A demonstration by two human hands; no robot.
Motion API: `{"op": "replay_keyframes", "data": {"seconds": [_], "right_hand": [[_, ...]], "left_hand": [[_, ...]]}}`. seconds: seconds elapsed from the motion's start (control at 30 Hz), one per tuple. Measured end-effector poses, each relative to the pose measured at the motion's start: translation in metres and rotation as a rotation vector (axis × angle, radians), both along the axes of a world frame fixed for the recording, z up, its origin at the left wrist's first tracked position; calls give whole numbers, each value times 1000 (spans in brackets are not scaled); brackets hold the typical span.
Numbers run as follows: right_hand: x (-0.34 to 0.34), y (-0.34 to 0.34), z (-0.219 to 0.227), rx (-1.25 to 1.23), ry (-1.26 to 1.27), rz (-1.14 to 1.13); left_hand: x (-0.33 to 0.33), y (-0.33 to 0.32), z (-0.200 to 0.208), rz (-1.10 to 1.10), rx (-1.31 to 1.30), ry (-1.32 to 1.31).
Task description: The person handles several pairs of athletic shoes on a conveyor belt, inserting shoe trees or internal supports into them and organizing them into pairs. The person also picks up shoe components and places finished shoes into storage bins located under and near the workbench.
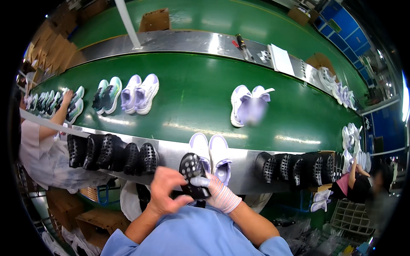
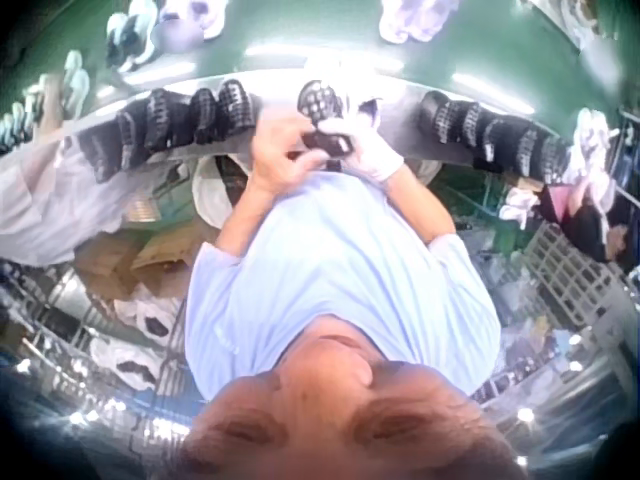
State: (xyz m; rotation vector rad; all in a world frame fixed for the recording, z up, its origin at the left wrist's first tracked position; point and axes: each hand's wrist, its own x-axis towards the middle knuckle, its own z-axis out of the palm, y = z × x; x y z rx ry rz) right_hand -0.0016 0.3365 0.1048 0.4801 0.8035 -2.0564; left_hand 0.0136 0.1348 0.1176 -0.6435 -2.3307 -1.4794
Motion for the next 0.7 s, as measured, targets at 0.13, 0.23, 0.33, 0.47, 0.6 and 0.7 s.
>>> {"op": "replay_keyframes", "data": {"seconds": [0.13, 0.23, 0.33, 0.47, 0.6, 0.7], "right_hand": [[8, 29, -11, -38, -44, 317], [12, 37, 14, 838, 711, 634], [16, 43, 26, 1221, 969, 862], [31, 59, -4, 1261, 916, 877], [22, 64, -22, 1407, 808, 965], [-5, 57, -15, 1488, 742, 1034]], "left_hand": [[-31, 29, -19, -167, 503, -807], [-27, 38, -56, 77, 563, -922], [-18, 53, -74, 238, 618, -978], [-5, 62, -88, 291, 278, -939], [-33, 63, -102, 233, -456, -443], [-66, 60, -134, -18, -462, -311]]}}
